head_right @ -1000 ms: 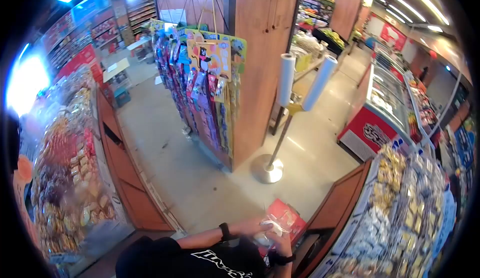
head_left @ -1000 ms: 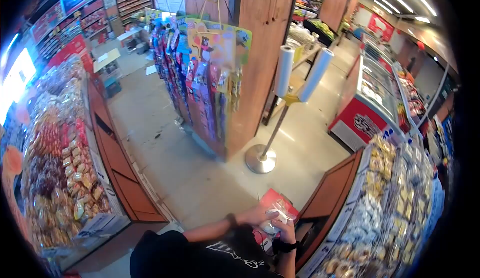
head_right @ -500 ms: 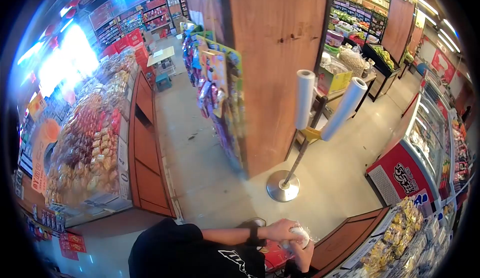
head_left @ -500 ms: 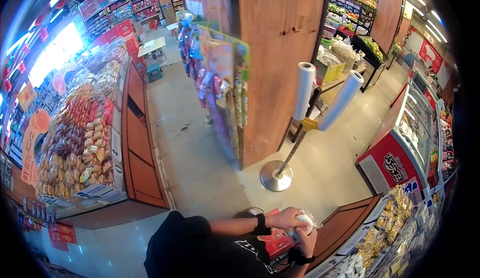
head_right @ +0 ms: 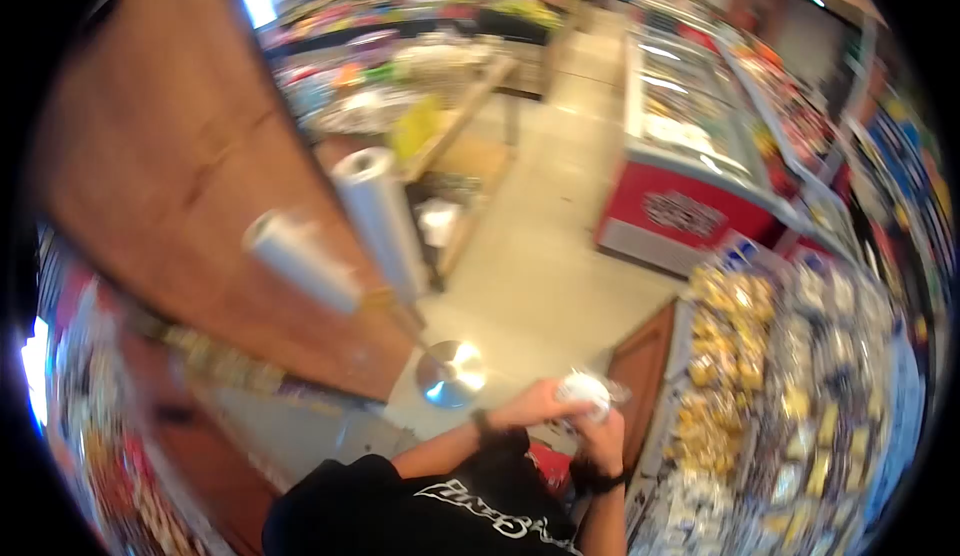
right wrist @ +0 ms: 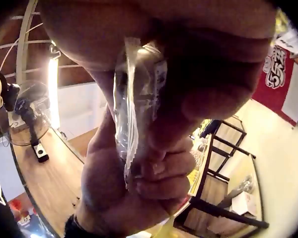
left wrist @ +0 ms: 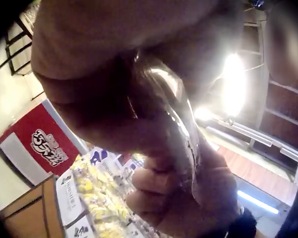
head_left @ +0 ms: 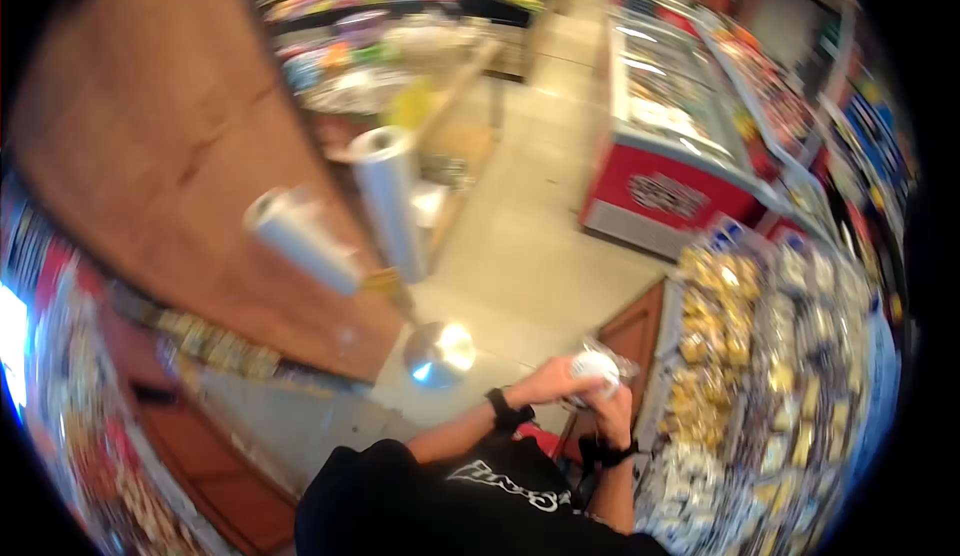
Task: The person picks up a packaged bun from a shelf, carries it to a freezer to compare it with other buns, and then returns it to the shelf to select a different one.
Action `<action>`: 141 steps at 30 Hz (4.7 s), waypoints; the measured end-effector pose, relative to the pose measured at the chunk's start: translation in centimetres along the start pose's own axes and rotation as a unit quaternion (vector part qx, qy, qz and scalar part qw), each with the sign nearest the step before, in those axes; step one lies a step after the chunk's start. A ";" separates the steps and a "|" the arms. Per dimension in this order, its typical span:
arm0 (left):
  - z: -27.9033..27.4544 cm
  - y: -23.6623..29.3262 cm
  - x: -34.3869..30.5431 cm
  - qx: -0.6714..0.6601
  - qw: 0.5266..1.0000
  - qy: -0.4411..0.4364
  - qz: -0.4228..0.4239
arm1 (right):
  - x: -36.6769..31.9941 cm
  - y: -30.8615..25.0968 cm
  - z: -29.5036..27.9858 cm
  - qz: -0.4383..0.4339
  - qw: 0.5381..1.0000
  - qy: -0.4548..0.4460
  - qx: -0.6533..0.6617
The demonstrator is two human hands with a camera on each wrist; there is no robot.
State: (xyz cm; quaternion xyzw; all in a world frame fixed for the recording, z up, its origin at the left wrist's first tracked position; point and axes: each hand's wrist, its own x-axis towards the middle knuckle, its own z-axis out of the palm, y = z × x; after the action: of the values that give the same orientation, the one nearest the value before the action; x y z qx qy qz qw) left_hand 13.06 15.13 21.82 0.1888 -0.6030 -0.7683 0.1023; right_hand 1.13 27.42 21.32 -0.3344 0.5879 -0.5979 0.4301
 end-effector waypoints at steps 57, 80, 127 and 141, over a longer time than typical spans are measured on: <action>-48.8 20.2 76.2 0.179 0.967 -0.135 -0.120 | 87.8 -5.8 -12.5 -0.024 0.971 0.225 0.070; -36.8 14.4 108.1 0.237 0.917 -0.295 -0.130 | 93.8 -4.9 -29.5 0.049 0.826 0.551 0.111; -23.2 10.1 68.2 0.288 0.398 -0.868 0.065 | 65.8 3.1 2.7 -0.091 0.360 0.903 0.214; -5.0 -4.9 51.1 0.258 0.386 -0.884 -0.050 | 46.2 9.8 10.4 0.250 0.155 0.947 0.130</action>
State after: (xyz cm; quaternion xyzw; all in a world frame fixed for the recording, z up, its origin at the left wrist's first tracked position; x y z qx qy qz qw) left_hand -30.95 -7.73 7.51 -0.5502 -0.5120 -0.3129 -0.5807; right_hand -7.06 -18.21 7.64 0.7170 0.5043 -0.3787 -0.2970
